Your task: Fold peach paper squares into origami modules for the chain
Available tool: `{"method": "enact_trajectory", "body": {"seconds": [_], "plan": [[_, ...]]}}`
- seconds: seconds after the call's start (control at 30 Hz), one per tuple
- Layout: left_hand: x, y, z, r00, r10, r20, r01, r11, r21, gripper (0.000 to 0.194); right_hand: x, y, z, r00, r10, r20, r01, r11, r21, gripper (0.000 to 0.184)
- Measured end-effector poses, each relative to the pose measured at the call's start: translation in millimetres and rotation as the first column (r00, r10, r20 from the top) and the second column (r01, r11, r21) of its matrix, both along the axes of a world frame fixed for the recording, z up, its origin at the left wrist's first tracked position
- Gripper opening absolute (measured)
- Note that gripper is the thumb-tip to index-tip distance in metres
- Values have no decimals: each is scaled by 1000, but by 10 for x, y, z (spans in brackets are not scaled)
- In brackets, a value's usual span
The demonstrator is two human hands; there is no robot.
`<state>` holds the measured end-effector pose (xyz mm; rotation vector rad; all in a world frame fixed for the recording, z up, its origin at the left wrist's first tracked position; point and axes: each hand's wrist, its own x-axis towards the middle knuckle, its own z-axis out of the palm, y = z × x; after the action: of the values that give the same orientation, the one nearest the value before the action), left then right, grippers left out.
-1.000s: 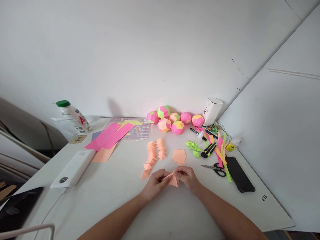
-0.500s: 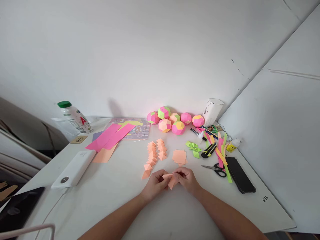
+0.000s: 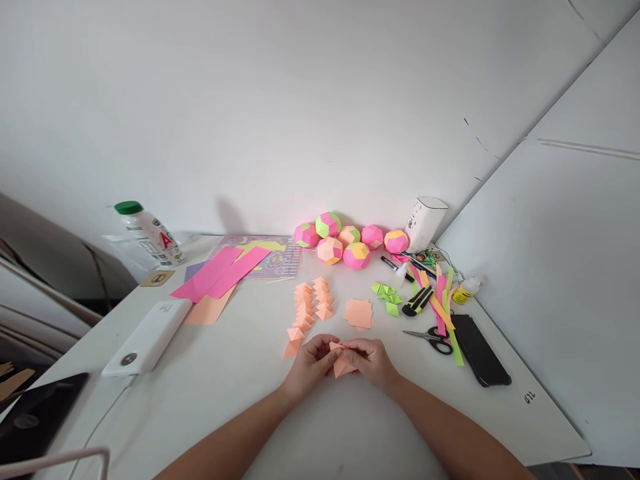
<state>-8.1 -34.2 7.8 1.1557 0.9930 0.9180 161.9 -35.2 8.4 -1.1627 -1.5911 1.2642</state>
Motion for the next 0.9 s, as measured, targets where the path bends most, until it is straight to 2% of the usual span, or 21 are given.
{"method": "enact_trajectory", "body": {"seconds": [0.17, 0.4, 0.6, 0.73, 0.9], "plan": [[1, -5, 5, 999, 24, -36, -24, 1000, 0, 37, 3, -5, -21, 999, 30, -36, -31, 999, -40, 29], [13, 7, 8, 999, -24, 41, 24, 1000, -12, 32, 23, 24, -39, 997, 61, -54, -65, 996, -60, 28], [9, 6, 17, 999, -23, 36, 24, 1000, -19, 32, 35, 33, -26, 993, 102, -54, -106, 992, -75, 29], [6, -2, 65, 999, -38, 39, 38, 999, -7, 33, 31, 27, 0, 993, 103, -59, -108, 991, -84, 30], [0, -15, 141, 1000, 25, -7, -26, 999, -36, 30, 33, 22, 14, 992, 97, -82, -104, 990, -96, 30]]}}
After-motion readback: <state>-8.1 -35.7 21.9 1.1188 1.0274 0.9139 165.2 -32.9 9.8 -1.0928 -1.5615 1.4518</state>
